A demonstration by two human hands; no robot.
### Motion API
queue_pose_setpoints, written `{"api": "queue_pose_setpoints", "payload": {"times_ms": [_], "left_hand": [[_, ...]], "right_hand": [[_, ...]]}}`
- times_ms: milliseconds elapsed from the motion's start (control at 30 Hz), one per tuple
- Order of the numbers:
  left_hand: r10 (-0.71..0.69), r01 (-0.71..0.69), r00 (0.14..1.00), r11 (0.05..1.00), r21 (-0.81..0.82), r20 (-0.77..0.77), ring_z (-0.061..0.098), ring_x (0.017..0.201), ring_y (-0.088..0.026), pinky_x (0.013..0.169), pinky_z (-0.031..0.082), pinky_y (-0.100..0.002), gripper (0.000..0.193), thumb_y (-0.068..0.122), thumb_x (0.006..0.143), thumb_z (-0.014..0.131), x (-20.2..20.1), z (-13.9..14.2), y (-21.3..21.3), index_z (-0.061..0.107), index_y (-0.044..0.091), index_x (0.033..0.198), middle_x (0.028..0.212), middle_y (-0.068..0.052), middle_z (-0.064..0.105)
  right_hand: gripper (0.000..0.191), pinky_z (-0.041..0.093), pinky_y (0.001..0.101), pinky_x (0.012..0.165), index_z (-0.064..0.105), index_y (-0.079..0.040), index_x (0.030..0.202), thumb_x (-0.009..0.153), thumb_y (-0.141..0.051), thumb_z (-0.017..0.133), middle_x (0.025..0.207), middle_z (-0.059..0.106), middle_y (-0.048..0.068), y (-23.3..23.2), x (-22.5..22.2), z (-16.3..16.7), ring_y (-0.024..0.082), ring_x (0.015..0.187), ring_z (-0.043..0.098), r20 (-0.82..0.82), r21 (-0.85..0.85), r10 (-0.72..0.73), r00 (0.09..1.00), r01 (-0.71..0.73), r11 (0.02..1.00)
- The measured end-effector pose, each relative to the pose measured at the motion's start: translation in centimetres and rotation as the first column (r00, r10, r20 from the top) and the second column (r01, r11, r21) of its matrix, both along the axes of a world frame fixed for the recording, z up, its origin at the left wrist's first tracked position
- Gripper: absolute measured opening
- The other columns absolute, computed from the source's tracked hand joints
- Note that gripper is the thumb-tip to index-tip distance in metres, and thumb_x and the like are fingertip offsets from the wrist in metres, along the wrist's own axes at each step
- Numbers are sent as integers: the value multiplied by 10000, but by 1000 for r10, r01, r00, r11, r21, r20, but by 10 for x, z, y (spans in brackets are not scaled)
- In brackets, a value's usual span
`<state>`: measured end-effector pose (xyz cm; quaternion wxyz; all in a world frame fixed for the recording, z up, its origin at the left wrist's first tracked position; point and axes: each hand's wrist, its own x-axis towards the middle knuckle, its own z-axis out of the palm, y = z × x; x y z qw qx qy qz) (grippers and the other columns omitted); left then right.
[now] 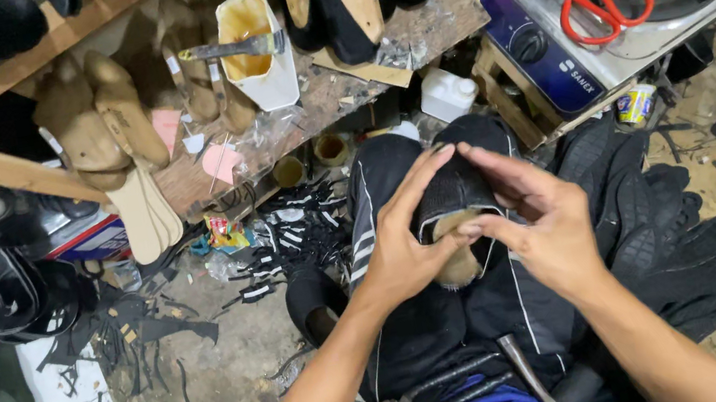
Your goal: The person sits on the floor of a shoe workshop and lasts a black fabric shoe upper over a wooden shoe last, pulling and smoothing the upper around the last by hand. They apply glue from a container with a brush, trim excess material with red-handled shears, and hammer the sole edge to secure it.
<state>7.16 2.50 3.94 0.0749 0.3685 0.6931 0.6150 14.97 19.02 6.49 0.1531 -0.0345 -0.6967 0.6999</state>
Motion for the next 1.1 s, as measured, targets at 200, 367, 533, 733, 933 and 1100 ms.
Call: {"api": "queue_pose_setpoints", "payload": {"times_ms": [200, 367, 533, 733, 933, 1100], "left_hand": [[10, 48, 937, 987, 156, -350, 428, 1549, -323, 1295, 394, -374, 721, 23, 861, 883, 2, 45, -15, 541, 163, 1479, 1649, -160, 363], [4, 52, 939, 987, 153, -344, 385, 1546, -359, 1308, 342, -429, 978, 39, 838, 903, 6, 49, -27, 297, 123, 1601, 1651, -173, 386], [-53, 79, 956, 994, 79, -290, 368, 1567, -347, 1319, 334, -439, 1079, 9, 839, 893, 19, 35, -44, 191, 106, 1652, 1662, -178, 356], [-144, 173, 912, 984, 42, -384, 274, 1596, -377, 1341, 285, -476, 1091, -32, 698, 876, 12, 42, -47, 343, 284, 1596, 1717, -157, 285], [-155, 125, 923, 986, -108, -351, 317, 1608, -422, 1341, 342, -499, 989, -56, 570, 837, -2, 54, -42, 548, 247, 1466, 1684, -170, 347], [-47, 77, 958, 993, 94, -284, 471, 1512, -297, 1269, 449, -383, 747, -19, 863, 906, -23, 52, -22, 566, 268, 1463, 1633, -148, 354]], "right_hand": [[543, 508, 373, 1165, 613, 23, 1339, 830, 64, 797, 1470, 596, 201, -7, 21, 35, 280, 1377, 603, -260, 261, 1, 966, 70, 963], [462, 542, 360, 1098, 650, 32, 1257, 826, 23, 817, 1371, 650, 215, -23, 23, 23, 281, 1275, 662, -340, 353, -24, 940, 151, 923], [413, 552, 338, 1055, 668, 28, 1215, 828, -15, 805, 1315, 660, 208, -30, 38, 1, 269, 1202, 680, -358, 406, -58, 932, 211, 889], [397, 578, 348, 1016, 676, 41, 1189, 820, -26, 806, 1297, 674, 221, -24, 42, -7, 290, 1184, 705, -336, 480, -31, 941, 199, 854], [378, 580, 337, 991, 677, 40, 1202, 845, -16, 786, 1299, 693, 237, -18, 23, 19, 305, 1151, 734, -312, 495, -50, 949, 207, 844], [592, 512, 380, 1013, 589, 74, 1304, 753, -31, 778, 1279, 662, 229, -8, -1, 53, 347, 1185, 670, -280, 621, 12, 960, 171, 765]]}}
